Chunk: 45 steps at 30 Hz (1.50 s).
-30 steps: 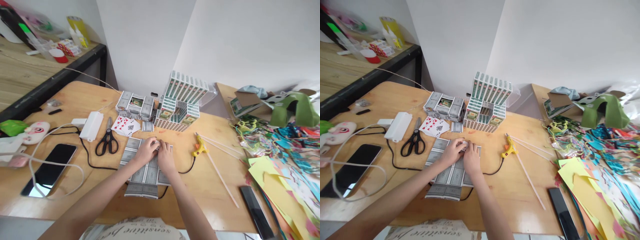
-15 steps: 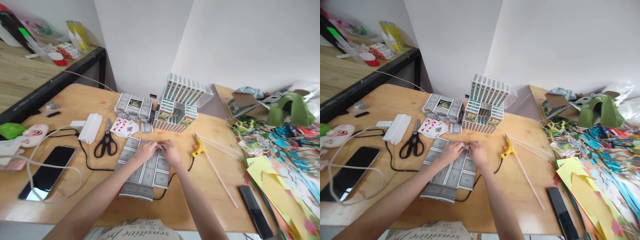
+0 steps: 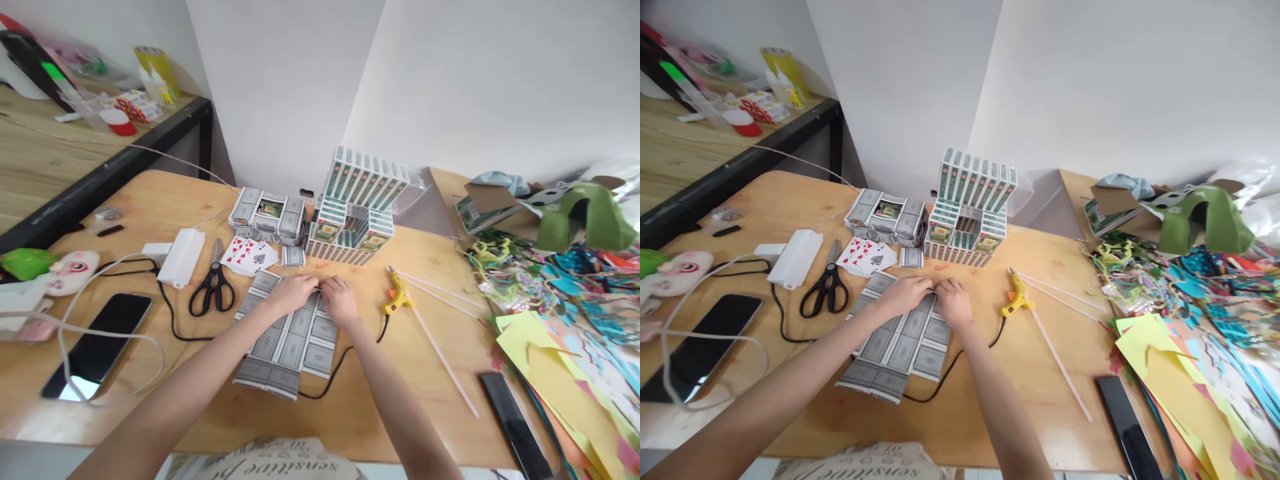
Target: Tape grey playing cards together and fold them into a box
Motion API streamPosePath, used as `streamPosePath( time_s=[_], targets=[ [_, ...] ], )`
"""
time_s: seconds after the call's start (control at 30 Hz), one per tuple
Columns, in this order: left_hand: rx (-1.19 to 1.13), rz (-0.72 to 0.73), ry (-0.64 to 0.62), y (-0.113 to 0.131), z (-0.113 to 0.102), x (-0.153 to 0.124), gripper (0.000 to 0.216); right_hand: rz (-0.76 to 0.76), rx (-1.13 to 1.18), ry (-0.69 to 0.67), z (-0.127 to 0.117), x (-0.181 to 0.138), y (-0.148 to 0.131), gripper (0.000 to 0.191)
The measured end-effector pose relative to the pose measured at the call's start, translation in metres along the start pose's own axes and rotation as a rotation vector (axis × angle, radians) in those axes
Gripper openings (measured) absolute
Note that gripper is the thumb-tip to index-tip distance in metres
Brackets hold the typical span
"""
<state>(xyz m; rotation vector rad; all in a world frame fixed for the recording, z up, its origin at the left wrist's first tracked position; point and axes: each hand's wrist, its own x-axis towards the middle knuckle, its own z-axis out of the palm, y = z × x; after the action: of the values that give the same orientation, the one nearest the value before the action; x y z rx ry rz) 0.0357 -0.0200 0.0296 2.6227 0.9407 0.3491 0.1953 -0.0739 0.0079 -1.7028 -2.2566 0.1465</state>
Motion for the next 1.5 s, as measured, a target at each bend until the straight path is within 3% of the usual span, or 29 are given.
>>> streamPosePath(
  time_s=[0.17,0.37,0.57,0.67,0.87,1.03,1.17,1.27,1.37,1.5],
  targets=[
    [-0.006,-0.039,-0.022,-0.002,0.000,0.005,0.015,0.097,-0.016,0.105,-0.004,-0.004,-0.005,0.016],
    [-0.015,-0.024,-0.033,-0.002,0.000,0.004,0.020,0.146,0.007,0.126,0.005,0.000,-0.008,0.020],
    [-0.032,-0.039,-0.041,-0.002,-0.003,0.009,0.020,0.069,-0.127,0.063,-0.012,0.003,-0.015,0.018],
    [-0.048,-0.034,-0.040,-0.002,-0.006,0.013,0.020,0.028,-0.140,0.030,-0.020,0.005,-0.016,0.027],
    [-0.080,-0.050,-0.039,-0.003,-0.008,0.015,0.016,-0.040,-0.063,0.060,-0.011,0.008,-0.008,0.034],
    [-0.149,-0.050,-0.022,-0.009,-0.012,0.013,0.012,-0.044,0.060,0.035,-0.013,0.007,-0.005,0.027],
    [-0.219,-0.079,0.110,-0.011,-0.020,0.012,0.029,0.148,0.169,0.042,-0.022,0.000,-0.003,0.020],
    [-0.150,-0.162,0.178,-0.011,-0.024,0.010,0.027,0.484,0.272,0.126,-0.025,-0.012,-0.001,0.040],
    [-0.069,-0.191,0.135,-0.007,-0.027,0.008,0.022,0.735,0.448,0.136,-0.021,-0.023,-0.003,0.042],
    [0.037,-0.173,0.025,0.004,-0.027,0.013,0.027,0.798,0.586,0.080,-0.012,-0.024,-0.016,0.026]
  ],
)
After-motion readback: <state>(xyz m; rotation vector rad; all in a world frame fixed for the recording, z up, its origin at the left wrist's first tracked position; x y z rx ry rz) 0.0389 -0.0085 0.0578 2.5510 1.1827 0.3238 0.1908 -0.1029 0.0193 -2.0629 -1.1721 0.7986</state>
